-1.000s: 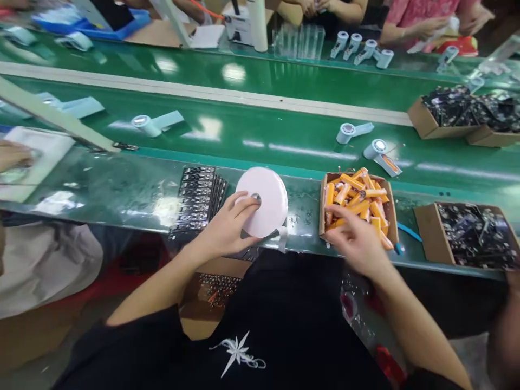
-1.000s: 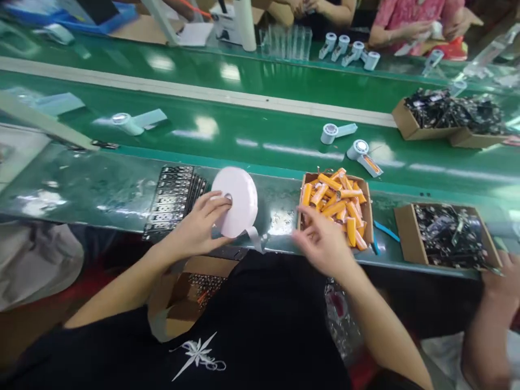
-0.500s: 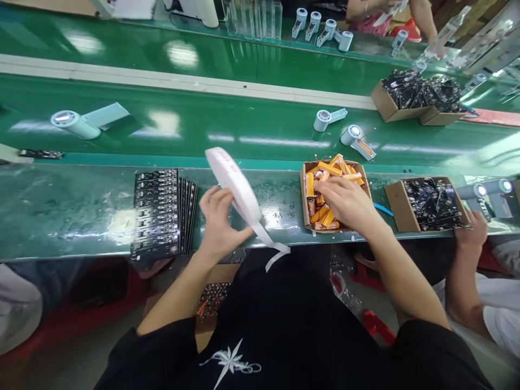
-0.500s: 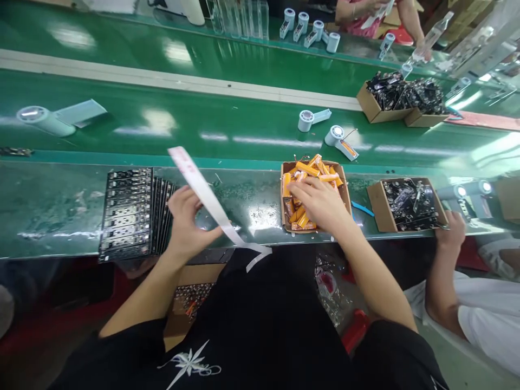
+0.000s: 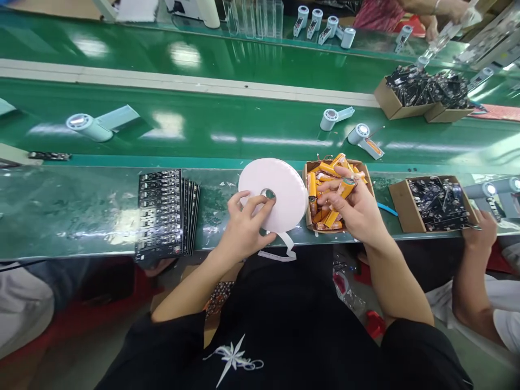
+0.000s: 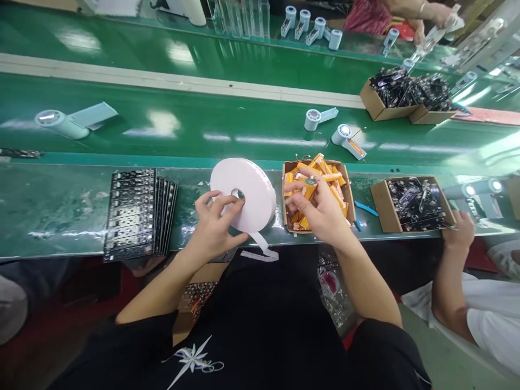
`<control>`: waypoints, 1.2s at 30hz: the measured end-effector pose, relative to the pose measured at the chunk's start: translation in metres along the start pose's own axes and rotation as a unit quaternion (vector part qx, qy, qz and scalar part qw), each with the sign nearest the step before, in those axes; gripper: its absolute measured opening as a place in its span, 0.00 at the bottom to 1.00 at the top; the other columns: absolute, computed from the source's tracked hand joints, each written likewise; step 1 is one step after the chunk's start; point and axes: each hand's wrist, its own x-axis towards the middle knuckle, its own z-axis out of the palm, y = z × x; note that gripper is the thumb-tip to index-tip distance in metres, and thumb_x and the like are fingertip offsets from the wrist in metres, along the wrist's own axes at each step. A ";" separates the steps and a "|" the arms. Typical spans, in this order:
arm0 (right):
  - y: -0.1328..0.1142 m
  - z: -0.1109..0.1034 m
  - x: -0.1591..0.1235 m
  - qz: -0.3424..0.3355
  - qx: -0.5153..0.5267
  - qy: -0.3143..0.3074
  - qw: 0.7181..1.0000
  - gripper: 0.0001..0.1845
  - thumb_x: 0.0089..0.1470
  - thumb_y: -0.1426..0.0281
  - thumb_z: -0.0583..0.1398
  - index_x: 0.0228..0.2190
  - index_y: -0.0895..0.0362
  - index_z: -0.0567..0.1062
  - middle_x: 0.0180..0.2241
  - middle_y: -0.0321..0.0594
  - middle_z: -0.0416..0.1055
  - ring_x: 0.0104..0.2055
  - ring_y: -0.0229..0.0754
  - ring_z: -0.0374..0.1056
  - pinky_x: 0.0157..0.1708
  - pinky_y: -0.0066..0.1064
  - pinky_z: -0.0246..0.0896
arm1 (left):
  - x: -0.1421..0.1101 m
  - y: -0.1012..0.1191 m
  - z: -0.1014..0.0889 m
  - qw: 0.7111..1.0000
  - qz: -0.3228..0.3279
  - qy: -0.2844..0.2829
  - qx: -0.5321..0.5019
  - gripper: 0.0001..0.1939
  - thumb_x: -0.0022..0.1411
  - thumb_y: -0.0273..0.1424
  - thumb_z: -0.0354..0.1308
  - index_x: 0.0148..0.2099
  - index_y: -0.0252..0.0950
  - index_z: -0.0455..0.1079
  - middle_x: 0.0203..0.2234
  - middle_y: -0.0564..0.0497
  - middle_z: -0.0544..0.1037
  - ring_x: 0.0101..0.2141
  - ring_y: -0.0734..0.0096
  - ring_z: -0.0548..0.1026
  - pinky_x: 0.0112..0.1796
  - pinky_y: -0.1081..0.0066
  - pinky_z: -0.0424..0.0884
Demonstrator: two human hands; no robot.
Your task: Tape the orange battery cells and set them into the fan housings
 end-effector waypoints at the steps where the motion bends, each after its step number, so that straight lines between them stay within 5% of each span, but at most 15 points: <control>1: -0.001 0.000 -0.002 -0.002 -0.028 -0.008 1.000 0.35 0.69 0.52 0.66 0.70 0.48 0.65 0.55 0.46 0.79 0.50 0.50 0.80 0.53 0.47 0.82 | 0.000 0.001 -0.001 1.000 0.005 -0.007 0.004 0.37 0.57 0.32 0.71 0.68 0.41 0.69 0.54 0.37 0.76 0.63 0.35 0.62 0.61 0.38 0.67; 4: -0.003 -0.004 -0.006 0.004 -0.132 -0.049 0.990 0.32 0.71 0.56 0.64 0.70 0.48 0.67 0.62 0.47 0.76 0.64 0.58 0.74 0.67 0.57 0.72 | 0.001 0.005 -0.003 1.000 0.000 -0.022 0.015 0.37 0.58 0.31 0.71 0.69 0.44 0.70 0.54 0.39 0.78 0.62 0.35 0.62 0.61 0.38 0.66; 7: -0.004 -0.005 -0.006 0.019 -0.209 -0.088 0.974 0.32 0.71 0.58 0.63 0.71 0.49 0.67 0.62 0.46 0.77 0.66 0.61 0.73 0.71 0.63 0.64 | 0.001 0.008 -0.006 1.000 -0.003 -0.020 0.015 0.37 0.59 0.30 0.72 0.69 0.46 0.71 0.55 0.40 0.78 0.62 0.35 0.62 0.62 0.38 0.64; 13: 0.006 -0.001 -0.008 0.064 -0.136 -0.135 0.979 0.33 0.68 0.56 0.65 0.68 0.54 0.71 0.45 0.44 0.82 0.51 0.54 0.80 0.52 0.49 0.81 | 0.005 0.016 -0.010 0.998 0.011 0.013 0.058 0.33 0.62 0.29 0.69 0.69 0.44 0.73 0.53 0.42 0.81 0.59 0.39 0.63 0.62 0.40 0.62; 17: 0.020 0.004 -0.006 0.071 -0.069 -0.013 0.995 0.35 0.62 0.58 0.70 0.66 0.56 0.74 0.35 0.38 0.80 0.42 0.47 0.80 0.47 0.42 0.81 | 0.007 0.028 -0.004 0.995 -0.007 0.038 0.090 0.32 0.65 0.36 0.69 0.70 0.44 0.72 0.50 0.43 0.82 0.54 0.42 0.65 0.64 0.37 0.53; 21: 0.034 0.026 -0.004 0.015 0.071 0.129 0.989 0.41 0.60 0.52 0.70 0.68 0.54 0.69 0.51 0.49 0.83 0.57 0.54 0.79 0.56 0.49 0.80 | 0.011 0.039 0.008 0.993 -0.049 0.067 0.086 0.33 0.67 0.46 0.67 0.70 0.42 0.72 0.51 0.41 0.81 0.53 0.43 0.66 0.63 0.38 0.52; 24: 0.042 0.052 -0.008 -0.028 0.123 0.223 0.967 0.45 0.65 0.50 0.64 0.74 0.48 0.56 0.62 0.52 0.77 0.64 0.56 0.76 0.61 0.55 0.77 | 0.013 0.041 0.012 0.991 -0.059 0.091 0.074 0.37 0.65 0.53 0.67 0.70 0.42 0.72 0.52 0.40 0.81 0.55 0.41 0.66 0.64 0.37 0.50; 28: 0.049 0.084 -0.016 -0.051 0.119 0.296 0.946 0.46 0.69 0.51 0.58 0.77 0.43 0.42 0.70 0.53 0.68 0.69 0.55 0.72 0.67 0.59 0.70 | 0.009 0.043 0.015 0.990 -0.065 0.106 0.070 0.37 0.65 0.54 0.67 0.70 0.44 0.72 0.51 0.42 0.81 0.58 0.38 0.67 0.65 0.37 0.46; 36: 0.058 0.105 -0.013 -0.092 0.157 0.403 0.897 0.42 0.65 0.53 0.65 0.67 0.38 0.45 0.68 0.56 0.69 0.63 0.56 0.77 0.61 0.60 0.75 | 0.010 0.065 0.039 0.980 -0.081 0.169 0.069 0.36 0.69 0.54 0.65 0.65 0.31 0.74 0.48 0.32 0.78 0.56 0.38 0.67 0.60 0.41 0.59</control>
